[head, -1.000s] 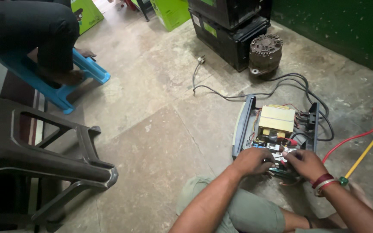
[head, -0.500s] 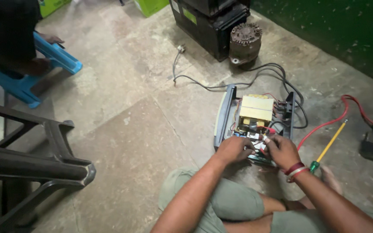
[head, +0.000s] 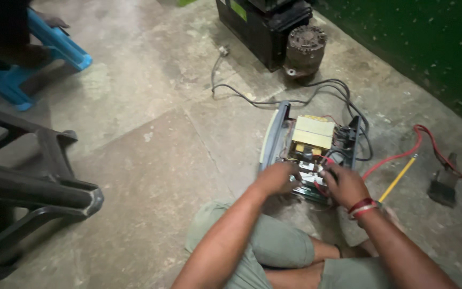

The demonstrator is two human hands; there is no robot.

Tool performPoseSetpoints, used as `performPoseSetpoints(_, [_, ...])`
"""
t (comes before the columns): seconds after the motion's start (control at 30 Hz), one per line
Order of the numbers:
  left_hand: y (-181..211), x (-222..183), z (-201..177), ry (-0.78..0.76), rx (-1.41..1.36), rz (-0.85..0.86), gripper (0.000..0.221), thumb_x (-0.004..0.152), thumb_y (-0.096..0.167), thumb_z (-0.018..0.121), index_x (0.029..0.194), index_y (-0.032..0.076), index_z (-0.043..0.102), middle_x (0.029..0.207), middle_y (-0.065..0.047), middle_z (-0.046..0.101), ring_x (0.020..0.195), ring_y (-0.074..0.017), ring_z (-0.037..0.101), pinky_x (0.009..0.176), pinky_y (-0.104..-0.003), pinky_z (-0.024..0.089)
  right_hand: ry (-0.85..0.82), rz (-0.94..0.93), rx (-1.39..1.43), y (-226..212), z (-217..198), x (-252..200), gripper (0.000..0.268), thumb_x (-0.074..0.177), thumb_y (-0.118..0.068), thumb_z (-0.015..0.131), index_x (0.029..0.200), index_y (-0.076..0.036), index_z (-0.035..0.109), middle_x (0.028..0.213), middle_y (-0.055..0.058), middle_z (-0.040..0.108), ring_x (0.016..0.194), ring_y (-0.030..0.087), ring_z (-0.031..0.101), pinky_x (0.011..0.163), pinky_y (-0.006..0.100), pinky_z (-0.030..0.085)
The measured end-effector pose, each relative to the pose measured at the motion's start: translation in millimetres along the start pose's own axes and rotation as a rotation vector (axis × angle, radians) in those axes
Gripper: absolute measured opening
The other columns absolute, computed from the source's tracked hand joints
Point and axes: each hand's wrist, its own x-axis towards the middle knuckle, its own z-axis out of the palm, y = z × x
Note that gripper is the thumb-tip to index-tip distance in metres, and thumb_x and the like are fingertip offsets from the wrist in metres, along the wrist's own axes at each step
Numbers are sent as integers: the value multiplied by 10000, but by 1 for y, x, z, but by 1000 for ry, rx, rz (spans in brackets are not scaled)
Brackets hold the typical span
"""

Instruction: The person manipulates the internal wires and components of an electronic device, touching various colored wires and connections with their hands.

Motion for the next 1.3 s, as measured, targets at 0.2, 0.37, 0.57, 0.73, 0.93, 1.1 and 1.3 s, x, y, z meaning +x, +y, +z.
performPoseSetpoints(0.2, [13, -22, -46, 171, -44, -98, 235, 813, 288, 765, 990, 137, 797, 1053, -122, 732, 1002, -343, 684, 858, -447, 537, 126, 17, 37, 7, -19, 4, 260, 908, -256, 689, 1068, -59, 749, 964, 212, 746, 905, 400, 714, 802, 455, 553])
performPoseSetpoints(0.37, [15, -18, -60, 395, -116, -202, 257, 861, 270, 744, 1053, 104, 780, 1001, -139, 761, 871, -320, 731, 787, -412, 563, 170, 150, 282, 4, -25, 7, 259, 913, -222, 702, 1116, -66, 738, 954, 139, 769, 820, 259, 743, 754, 362, 559])
performPoseSetpoints(0.57, [11, -14, -66, 479, -311, -222, 254, 880, 232, 748, 1070, 65, 775, 914, -116, 782, 769, -206, 743, 725, -316, 577, 135, 62, 470, 3, -28, 9, 286, 874, -203, 741, 1116, -52, 724, 930, 114, 775, 841, 213, 736, 769, 318, 567])
performPoseSetpoints(0.73, [15, -13, -65, 457, -456, -260, 297, 859, 206, 773, 1114, 56, 759, 853, -93, 783, 760, -148, 724, 708, -287, 574, 176, 94, 179, -8, -35, 5, 260, 894, -232, 733, 1077, -48, 726, 947, 176, 762, 881, 322, 742, 791, 405, 569])
performPoseSetpoints(0.93, [13, -14, -63, 415, -398, -290, 298, 838, 228, 792, 1078, 55, 756, 856, -99, 791, 772, -154, 758, 726, -292, 587, 196, 109, -28, -14, -38, 4, 258, 950, -281, 661, 1038, -47, 723, 948, 212, 730, 906, 424, 686, 793, 515, 527])
performPoseSetpoints(1.1, [16, -15, -62, 261, -154, -274, 276, 828, 244, 758, 1054, 86, 769, 909, -120, 782, 813, -253, 750, 763, -357, 573, 202, 112, -22, -5, -32, 5, 252, 988, -273, 627, 1024, -43, 724, 951, 211, 720, 925, 425, 676, 813, 519, 517])
performPoseSetpoints(1.3, [24, -19, -64, 155, -114, -237, 251, 839, 258, 743, 1027, 93, 767, 931, -124, 774, 840, -293, 745, 769, -393, 569, 177, 62, 26, -4, -32, 5, 232, 925, -254, 687, 996, -36, 721, 979, 201, 721, 933, 416, 676, 824, 494, 524])
